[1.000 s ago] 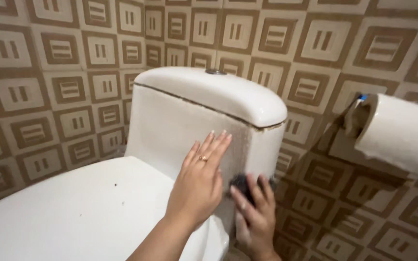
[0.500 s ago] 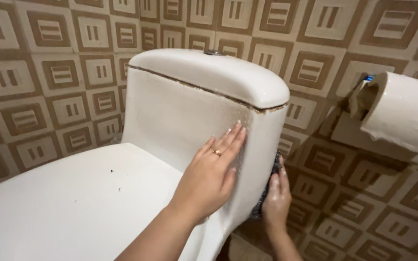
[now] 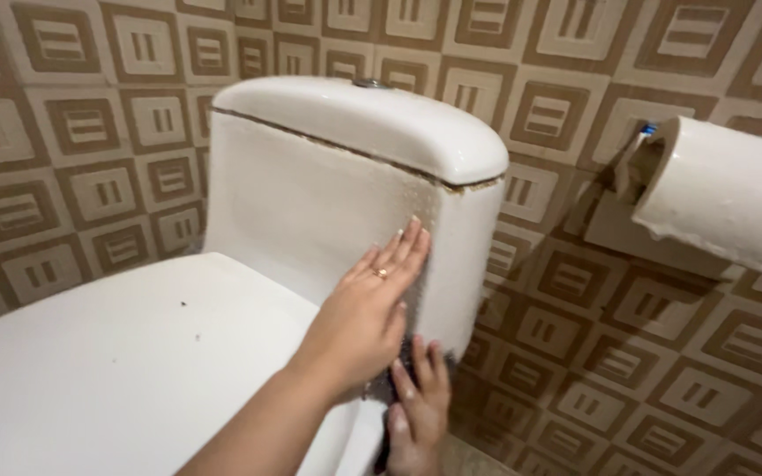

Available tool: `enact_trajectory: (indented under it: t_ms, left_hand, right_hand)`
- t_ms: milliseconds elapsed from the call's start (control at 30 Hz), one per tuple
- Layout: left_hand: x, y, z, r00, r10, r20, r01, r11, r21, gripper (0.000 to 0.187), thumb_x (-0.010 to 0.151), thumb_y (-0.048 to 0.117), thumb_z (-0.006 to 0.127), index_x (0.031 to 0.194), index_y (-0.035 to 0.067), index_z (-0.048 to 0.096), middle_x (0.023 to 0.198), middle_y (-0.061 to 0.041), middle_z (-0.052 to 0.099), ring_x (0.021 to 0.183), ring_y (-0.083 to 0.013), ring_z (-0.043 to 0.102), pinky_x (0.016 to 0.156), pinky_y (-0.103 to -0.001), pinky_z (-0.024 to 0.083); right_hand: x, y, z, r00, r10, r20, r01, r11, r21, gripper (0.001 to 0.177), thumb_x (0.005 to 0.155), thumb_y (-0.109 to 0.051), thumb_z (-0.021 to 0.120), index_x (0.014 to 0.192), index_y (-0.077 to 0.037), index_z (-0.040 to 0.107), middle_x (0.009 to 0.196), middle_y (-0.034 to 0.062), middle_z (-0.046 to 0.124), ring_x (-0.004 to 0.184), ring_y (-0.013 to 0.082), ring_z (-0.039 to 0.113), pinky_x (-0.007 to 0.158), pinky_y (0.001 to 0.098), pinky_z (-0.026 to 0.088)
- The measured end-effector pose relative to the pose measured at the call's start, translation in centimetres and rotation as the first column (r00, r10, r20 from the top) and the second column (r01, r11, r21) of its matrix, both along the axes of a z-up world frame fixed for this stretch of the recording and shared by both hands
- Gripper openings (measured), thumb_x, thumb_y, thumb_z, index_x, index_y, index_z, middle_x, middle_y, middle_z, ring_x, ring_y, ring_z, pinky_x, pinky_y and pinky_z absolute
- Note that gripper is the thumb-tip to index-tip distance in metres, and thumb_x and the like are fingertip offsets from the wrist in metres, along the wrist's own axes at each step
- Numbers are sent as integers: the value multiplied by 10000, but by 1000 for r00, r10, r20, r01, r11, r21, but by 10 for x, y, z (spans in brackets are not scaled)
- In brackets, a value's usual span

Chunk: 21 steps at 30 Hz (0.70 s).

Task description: The person scrubs the exterior of a white toilet, including the tank, seat, and base, using a sponge and a steel wool pad. They apply a cleaning solution from a bucket and wipe down the surfaces in a bathroom with patterned tiles.

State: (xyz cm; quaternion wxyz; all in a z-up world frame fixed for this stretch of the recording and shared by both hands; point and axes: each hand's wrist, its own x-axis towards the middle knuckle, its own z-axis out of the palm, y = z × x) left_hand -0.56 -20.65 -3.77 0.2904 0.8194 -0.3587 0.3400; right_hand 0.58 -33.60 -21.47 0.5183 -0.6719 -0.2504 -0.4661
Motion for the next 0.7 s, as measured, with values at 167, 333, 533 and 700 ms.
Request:
enact_trajectory:
  t_ms: [167, 333, 533, 700]
  left_hand:
    - [3, -1, -4, 998, -55, -27, 55, 998, -7, 794, 846, -6, 493, 1603, 11, 255, 1671, -214, 284, 1524, -357, 322, 1249, -456, 223]
    - [9, -1, -8, 997, -72, 23, 72, 997, -12, 780, 853, -23, 475, 1600, -6, 250, 1664, -245, 291, 1541, -382, 300, 1256, -476, 218]
    - [11, -2, -11, 997, -79, 0, 79, 997, 0, 829, 808, -84, 420, 1613, -8, 234, 1677, -251, 276, 1553, -369, 286, 1263, -485, 203]
    - [8, -1, -10, 996, -83, 14, 84, 996, -30, 858, 772, -96, 442, 1602, 2, 250, 1667, -235, 289, 1538, -355, 304, 1267, -478, 209]
  right_hand:
    - [12, -13, -2, 945, -318, 72, 325, 936, -133, 547, 861, -20, 466, 1386, -11, 621, 1628, 212, 415, 1574, 390, 287, 1290, 520, 176]
    - [42, -28, 28, 927, -345, 147, 353, 935, -29, 503, 953, -23, 428, 1431, 19, 578, 1625, 188, 441, 1568, 360, 356, 1300, 475, 267]
    - [98, -73, 45, 981, 19, -194, 60, 918, 392, 472, 996, -105, 440, 1418, 80, 545, 1452, 226, 599, 1307, 306, 566, 1125, 357, 424]
    - [111, -84, 24, 905, -125, -408, 296, 872, 389, 443, 1050, -196, 514, 1388, 88, 558, 1441, 207, 612, 1337, 299, 579, 1137, 346, 397]
